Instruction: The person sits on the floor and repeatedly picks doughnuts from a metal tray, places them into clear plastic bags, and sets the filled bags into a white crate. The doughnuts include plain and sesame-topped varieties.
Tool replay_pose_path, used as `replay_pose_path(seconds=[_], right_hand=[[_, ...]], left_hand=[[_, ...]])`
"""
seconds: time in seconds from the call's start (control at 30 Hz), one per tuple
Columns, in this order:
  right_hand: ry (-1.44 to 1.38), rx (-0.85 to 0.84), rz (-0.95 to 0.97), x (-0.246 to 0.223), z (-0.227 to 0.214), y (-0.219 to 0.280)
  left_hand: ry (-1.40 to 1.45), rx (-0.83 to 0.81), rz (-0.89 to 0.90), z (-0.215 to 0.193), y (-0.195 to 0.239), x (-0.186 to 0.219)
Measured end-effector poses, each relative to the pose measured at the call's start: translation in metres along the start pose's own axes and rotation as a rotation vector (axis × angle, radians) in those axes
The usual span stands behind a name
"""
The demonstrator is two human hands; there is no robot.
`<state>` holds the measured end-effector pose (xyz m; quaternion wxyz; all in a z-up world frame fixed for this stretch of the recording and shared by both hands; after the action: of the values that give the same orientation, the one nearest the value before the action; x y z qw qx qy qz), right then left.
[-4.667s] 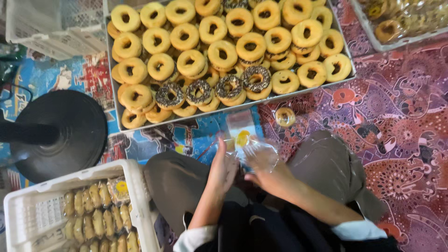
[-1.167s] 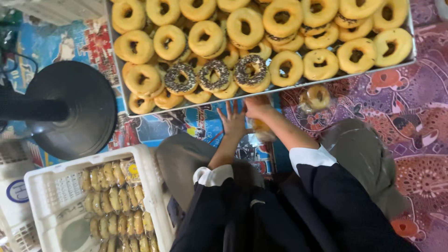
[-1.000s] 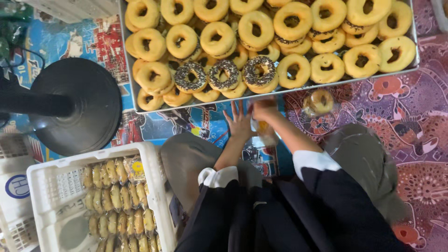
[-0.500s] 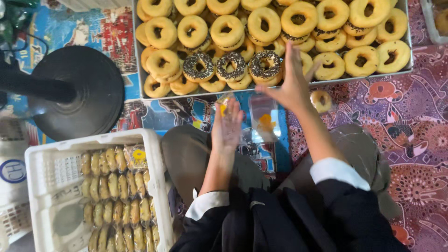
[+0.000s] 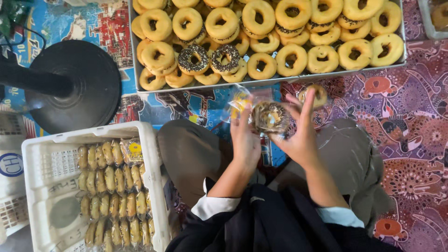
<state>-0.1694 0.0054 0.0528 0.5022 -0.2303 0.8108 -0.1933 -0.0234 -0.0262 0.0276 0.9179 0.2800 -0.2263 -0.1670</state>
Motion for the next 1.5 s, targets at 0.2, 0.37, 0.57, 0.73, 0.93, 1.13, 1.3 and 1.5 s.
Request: replay_pose_path(seconds=[0.2,0.37,0.57,0.73,0.93,1.13,1.3,1.5], right_hand=[[0.071,-0.01,0.061,-0.028,-0.005,-0.007],[0.375,0.089,-0.164,-0.033,-0.017,-0.018],[0.303,-0.271,0.175,-0.02,-0.029,-0.023],[0.526,-0.18,-0.312,-0.055,-0.052,-0.027],[0.781,-0.366,-0.58,-0.107,-0.085,-0.03],[0.77,-0.585,-0.562,-0.106,-0.085,-0.02],[0.629,-0.595,-0.374,-0.057,-0.102,-0.007],[-0.013,-0.976,0.052,-0.018,-0.055,0.047]], left_hand=[[0.053,-0.095,0.034,0.005,-0.001,-0.016],[-0.011,-0.107,-0.054,-0.016,-0.014,-0.013],[-1.294,-0.272,0.683,-0.032,0.019,0.0],[-0.818,-0.283,0.1,-0.028,0.039,-0.003],[-0.93,-0.567,-0.145,-0.017,0.066,-0.01],[-1.474,-0.419,-0.005,0.007,0.099,-0.006],[-1.553,-0.663,0.303,0.011,0.133,0.025],[-1.561,-0.917,0.726,-0.005,0.109,0.024]])
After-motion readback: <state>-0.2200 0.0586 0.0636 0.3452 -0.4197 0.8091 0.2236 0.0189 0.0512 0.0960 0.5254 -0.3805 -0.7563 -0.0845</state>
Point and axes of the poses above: each hand's wrist, its own y-axis away from the middle knuckle, its own z-axis out of the palm, x = y × z, the point moved 1 cm from there along -y, towards the middle knuckle, and after that the axes turned 15 degrees about -z, right-handed, at the moved point
